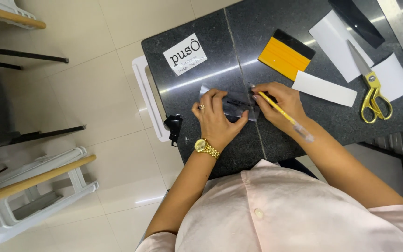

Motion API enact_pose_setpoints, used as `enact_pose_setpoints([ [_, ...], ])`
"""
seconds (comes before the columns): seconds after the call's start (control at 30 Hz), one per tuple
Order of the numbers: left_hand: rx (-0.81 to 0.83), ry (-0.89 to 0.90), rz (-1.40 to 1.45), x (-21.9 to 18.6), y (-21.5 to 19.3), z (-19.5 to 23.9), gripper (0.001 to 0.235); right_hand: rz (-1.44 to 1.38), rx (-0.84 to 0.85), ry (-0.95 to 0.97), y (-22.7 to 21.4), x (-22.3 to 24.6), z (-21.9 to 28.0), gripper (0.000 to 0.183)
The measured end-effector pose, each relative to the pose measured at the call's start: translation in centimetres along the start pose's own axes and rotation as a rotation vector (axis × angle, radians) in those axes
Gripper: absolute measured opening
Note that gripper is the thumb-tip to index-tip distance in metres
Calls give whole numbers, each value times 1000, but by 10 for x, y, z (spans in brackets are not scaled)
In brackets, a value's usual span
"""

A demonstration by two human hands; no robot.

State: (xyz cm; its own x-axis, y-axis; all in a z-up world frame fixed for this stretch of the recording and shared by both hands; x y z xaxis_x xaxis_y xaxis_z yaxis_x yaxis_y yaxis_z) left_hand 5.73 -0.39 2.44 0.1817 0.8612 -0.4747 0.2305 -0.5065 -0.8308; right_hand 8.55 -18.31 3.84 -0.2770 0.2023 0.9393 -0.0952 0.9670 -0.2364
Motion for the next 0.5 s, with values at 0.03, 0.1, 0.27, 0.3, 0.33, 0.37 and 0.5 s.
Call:
enact_pose_setpoints([
  [0.03, -7, -3, -3, 2, 2, 0, 61, -2, 5, -7, -2, -6, 2, 15],
  [0.1, 7, -6, 12, 5, 8, 3, 65, 72, 35, -12, -3, -18, 8, 21],
  [0.27, 24, -26, 288, 10, -3, 0, 46, 81, 3, 24, -10, -32, 12, 22],
  [0.3, 16, -47, 464, 12, -10, -1, 34, 74, -15, 56, -11, -37, 14, 24],
  [0.33, 9, -54, 456, 14, -13, 0, 34, 67, -5, 52, -12, -37, 13, 24],
  [0.37, -25, -87, 593, 17, -17, 0, 29, 59, -10, 73, -14, -39, 12, 23],
  [0.5, -113, -129, 607, 33, -45, 11, 26, -1, -8, 122, -15, -29, 8, 24],
])
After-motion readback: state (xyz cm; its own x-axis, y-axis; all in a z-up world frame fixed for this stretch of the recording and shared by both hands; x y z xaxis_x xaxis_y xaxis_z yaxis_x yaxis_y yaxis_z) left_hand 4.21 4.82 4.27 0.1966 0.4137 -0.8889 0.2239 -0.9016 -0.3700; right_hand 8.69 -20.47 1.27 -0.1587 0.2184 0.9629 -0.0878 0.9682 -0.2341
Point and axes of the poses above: each hand's wrist, its own z-axis away from the middle knuckle, its own y-axis out of the palm, x = y × z, the point moved 6 cm from there along -z, towards the middle knuckle, and after that the axes turned 12 degrees about -z, right-handed, at the moved point
